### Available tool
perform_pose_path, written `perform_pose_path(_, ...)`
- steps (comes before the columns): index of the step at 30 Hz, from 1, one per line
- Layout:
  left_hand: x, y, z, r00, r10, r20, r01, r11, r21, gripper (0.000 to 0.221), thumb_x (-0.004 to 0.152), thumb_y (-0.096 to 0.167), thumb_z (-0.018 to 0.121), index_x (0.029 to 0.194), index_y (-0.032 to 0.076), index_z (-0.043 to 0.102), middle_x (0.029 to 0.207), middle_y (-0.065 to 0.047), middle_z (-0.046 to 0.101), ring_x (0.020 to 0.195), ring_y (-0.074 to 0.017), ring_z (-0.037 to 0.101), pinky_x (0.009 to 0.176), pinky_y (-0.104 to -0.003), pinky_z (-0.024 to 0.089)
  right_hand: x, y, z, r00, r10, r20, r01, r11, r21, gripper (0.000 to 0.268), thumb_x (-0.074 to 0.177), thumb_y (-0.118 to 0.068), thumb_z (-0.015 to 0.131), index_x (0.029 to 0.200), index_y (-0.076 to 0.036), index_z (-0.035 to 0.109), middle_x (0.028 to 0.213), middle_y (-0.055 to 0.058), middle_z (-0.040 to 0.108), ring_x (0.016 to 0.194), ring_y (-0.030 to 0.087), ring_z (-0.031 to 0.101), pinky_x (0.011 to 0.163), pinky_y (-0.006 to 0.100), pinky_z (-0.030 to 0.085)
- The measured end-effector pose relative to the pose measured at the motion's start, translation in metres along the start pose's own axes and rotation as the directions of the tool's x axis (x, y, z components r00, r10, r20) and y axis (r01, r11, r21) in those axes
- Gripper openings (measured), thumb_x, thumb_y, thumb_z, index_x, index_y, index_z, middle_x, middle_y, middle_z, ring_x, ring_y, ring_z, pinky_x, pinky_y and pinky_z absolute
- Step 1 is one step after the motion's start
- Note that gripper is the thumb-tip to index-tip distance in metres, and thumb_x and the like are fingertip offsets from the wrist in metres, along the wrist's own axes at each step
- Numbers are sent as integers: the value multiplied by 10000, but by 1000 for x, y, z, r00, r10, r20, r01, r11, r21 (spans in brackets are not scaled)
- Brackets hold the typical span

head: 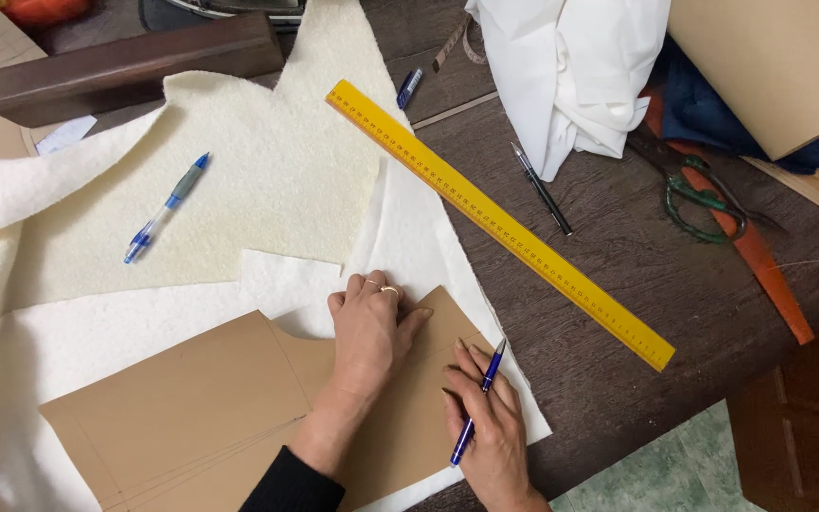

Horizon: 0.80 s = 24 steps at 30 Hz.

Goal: Tracing a cardboard pattern onto fabric using a pen and ruler

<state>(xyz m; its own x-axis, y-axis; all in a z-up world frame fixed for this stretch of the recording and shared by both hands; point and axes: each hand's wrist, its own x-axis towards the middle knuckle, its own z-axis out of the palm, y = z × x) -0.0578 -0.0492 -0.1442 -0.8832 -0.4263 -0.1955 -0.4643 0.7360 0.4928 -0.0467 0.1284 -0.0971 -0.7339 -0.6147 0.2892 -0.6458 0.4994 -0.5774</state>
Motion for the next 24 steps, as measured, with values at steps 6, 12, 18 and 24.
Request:
perform_pose_path(6,-8,1,-8,990,104,-94,-102,995,19,319,789,382,735,801,117,558,904,-56,550,871,-302,496,708,-453,348,6,0,-3,999,-49,-15,49,999,-9,148,930,-140,550,1041,-57,600,1270,143,616,1185,313,573,1027,396,434)
perform_pose_path(12,-78,-13,-50,899,220,-378,-252,967,-37,378,871,300,681,1172,96,578,1116,-104,574,987,-310,531,868,-429,377,1,-1,-1,996,-90,-17,89,995,-37,155,921,-110,551,1052,-46,606,1275,146,613,1183,325,580,1025,387,438)
perform_pose_path(18,-200,-113,-89,826,-29,-562,66,997,44,241,842,190,663,1074,133,636,1038,-13,660,949,-237,606,823,-384,485,-11,5,9,995,-96,-11,96,995,-35,159,886,-94,611,1036,-47,634,1286,146,613,1198,306,574,1060,366,423)
perform_pose_path(24,-285,-180,-97,493,-751,-439,658,652,-376,333,821,343,694,1023,78,688,847,-57,721,781,-190,678,780,-335,492,-17,3,16,981,-187,-54,182,980,-84,156,909,-75,632,1052,-12,629,1260,156,643,1151,318,618,1034,355,457)
